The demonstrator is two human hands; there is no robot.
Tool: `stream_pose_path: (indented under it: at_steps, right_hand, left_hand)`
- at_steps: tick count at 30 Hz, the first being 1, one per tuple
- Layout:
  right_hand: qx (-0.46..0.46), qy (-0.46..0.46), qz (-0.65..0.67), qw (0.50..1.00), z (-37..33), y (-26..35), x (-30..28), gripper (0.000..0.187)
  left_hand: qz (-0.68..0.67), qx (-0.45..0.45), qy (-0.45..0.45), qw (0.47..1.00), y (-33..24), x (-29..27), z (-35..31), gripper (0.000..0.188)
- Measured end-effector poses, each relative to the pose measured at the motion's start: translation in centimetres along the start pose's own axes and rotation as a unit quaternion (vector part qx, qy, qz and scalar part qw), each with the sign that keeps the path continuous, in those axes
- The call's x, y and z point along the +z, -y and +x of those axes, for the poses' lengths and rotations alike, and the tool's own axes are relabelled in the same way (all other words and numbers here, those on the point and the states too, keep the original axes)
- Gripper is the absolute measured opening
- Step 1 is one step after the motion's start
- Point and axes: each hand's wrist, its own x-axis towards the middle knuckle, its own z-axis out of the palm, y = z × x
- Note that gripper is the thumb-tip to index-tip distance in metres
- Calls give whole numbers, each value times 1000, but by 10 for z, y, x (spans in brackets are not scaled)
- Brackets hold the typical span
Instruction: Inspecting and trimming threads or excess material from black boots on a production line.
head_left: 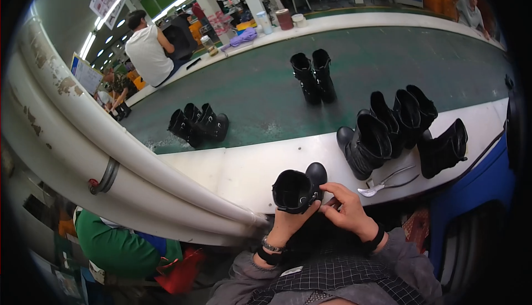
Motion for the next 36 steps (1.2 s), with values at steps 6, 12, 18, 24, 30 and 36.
stream_pose_path:
  at_steps: [6, 12, 18, 24, 30, 36]
  right_hand:
    - [0, -67, -52, 996, -2, -46, -8, 16]
    - [95, -67, 107, 987, -9, -52, -6, 8]
    - [79, -54, 114, 989, -10, -45, -8, 8]
    - [49, -59, 74, 994, -10, -46, -10, 9]
    - [57, -47, 69, 995, -8, -49, -13, 10]
    - [58, -24, 62, 996, -9, -51, -14, 9]
  left_hand:
    - [-403, -349, 70, 843, 5, -42, 7, 41]
    - [-629, -388, 159, 655, 31, -35, 16, 44]
    - [-622, -303, 40, 721, 45, -30, 70, 63]
    - [-569, -354, 58, 740, 43, 3, 84, 57]
    - [-550, -448, 29, 704, 35, 11, 87, 44]
    - [-664, -24, -225, 712, 61, -17, 252, 69]
